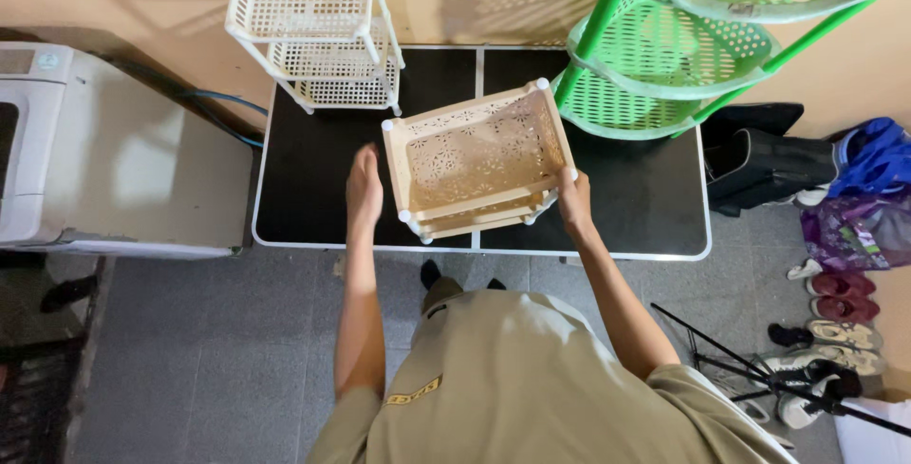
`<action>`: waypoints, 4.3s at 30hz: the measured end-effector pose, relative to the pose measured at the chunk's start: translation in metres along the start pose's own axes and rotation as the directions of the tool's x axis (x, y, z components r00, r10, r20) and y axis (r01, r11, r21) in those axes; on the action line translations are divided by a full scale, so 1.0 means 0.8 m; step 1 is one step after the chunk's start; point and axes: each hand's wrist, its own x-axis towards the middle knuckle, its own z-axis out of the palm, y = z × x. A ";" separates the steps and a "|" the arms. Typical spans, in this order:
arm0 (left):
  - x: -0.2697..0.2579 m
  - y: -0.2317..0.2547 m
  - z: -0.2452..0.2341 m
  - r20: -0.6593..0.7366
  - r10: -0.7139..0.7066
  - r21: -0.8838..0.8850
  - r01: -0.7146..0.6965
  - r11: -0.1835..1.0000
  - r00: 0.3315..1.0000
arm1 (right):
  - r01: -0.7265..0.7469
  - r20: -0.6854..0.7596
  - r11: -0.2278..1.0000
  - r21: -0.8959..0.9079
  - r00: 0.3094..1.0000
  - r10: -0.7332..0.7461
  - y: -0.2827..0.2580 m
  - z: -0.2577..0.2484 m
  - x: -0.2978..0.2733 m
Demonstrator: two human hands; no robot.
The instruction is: The person disassembles two plastic storage racks on a table. They remove the vertical support rods from each rack one by one and place the rods inside the corresponding basket trays. The process is repeated for both racks until all rods are removed and stored within the baskets.
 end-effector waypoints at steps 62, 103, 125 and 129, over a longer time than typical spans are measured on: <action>-0.039 -0.170 0.078 0.431 0.065 -0.124 -0.012 0.992 0.900 | -0.637 0.107 0.723 0.266 0.765 0.635 -0.195 0.220 0.274; 0.049 -0.183 0.068 0.298 0.156 -0.122 -0.125 0.985 0.942 | -0.134 0.404 0.679 -0.722 0.715 0.571 -0.168 0.255 0.250; -0.010 -0.144 0.059 0.270 0.260 0.027 -0.278 0.960 0.927 | 0.042 -0.027 0.999 -0.019 0.999 -0.042 -0.017 0.015 -0.060; -0.010 -0.055 0.036 0.291 0.304 0.021 -0.323 0.946 0.907 | -0.046 -0.042 0.985 0.166 0.998 0.054 -0.007 -0.038 -0.049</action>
